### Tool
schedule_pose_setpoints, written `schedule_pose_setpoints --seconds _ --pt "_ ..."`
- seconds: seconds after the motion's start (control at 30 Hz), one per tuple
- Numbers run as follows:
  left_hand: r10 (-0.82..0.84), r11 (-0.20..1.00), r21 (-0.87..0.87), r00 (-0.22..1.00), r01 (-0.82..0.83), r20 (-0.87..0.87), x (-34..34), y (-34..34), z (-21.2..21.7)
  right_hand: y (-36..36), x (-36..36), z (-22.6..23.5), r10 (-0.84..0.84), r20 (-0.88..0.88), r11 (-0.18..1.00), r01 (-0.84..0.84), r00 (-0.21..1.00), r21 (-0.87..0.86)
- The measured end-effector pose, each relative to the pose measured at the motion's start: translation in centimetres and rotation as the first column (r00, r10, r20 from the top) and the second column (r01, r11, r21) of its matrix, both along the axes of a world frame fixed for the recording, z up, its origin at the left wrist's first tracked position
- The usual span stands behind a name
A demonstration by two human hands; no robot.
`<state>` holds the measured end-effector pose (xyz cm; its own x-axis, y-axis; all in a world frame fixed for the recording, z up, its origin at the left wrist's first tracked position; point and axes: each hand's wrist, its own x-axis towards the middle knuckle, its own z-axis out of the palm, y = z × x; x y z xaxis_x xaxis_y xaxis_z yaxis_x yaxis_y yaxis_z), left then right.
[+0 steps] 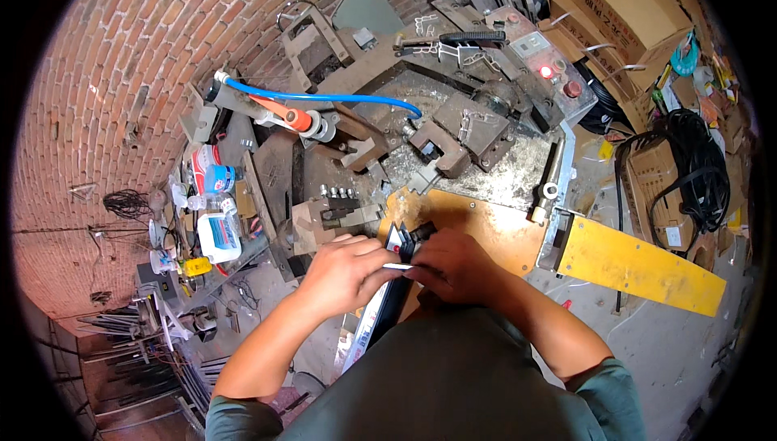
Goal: The person positions metal pieces in a specialized corner-clamping jig, uses an Allen key to tighten bolts securing the assembly, and applies a marker to indicate specific points on the metal.
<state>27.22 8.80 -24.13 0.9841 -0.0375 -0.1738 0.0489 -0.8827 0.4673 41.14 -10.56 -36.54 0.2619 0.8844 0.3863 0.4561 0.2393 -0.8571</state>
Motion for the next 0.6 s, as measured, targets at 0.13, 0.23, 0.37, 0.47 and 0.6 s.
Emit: schedule_pose_setpoints --seconds 0.13,0.23,0.37,0.47,0.6 --pt "0.084 0.994 -0.080 0.990 -0.075 0.115 1.5 2.6 -0.8 -2.1 0.7 -2.4 -0.132 0.055 0.972 0.140 0.990 -0.189" --pt "0.398 0.917 0.002 0.913 -0.400 0.087 3.1 7.6 -2.1 -4.4 2.1 -6.4 -0.381 0.210 0.917 0.397 0.900 -0.041" --pt "0.586 0.792 0.379 0.771 -0.479 -0.249 4.7 12.4 -6.1 -5.8 3.1 -10.1 -0.465 0.389 0.859 0.512 0.796 -0.020" --pt "0.616 0.774 0.506 0.635 -0.380 -0.466 5.8 14.8 -10.4 -5.7 3.1 -10.8 -0.435 0.430 0.876 0.482 0.791 0.000" --pt "0.569 0.798 0.575 0.546 -0.184 -0.615 8.4 15.5 -12.6 -5.9 3.2 -10.8 -0.427 0.432 0.881 0.472 0.794 0.003"
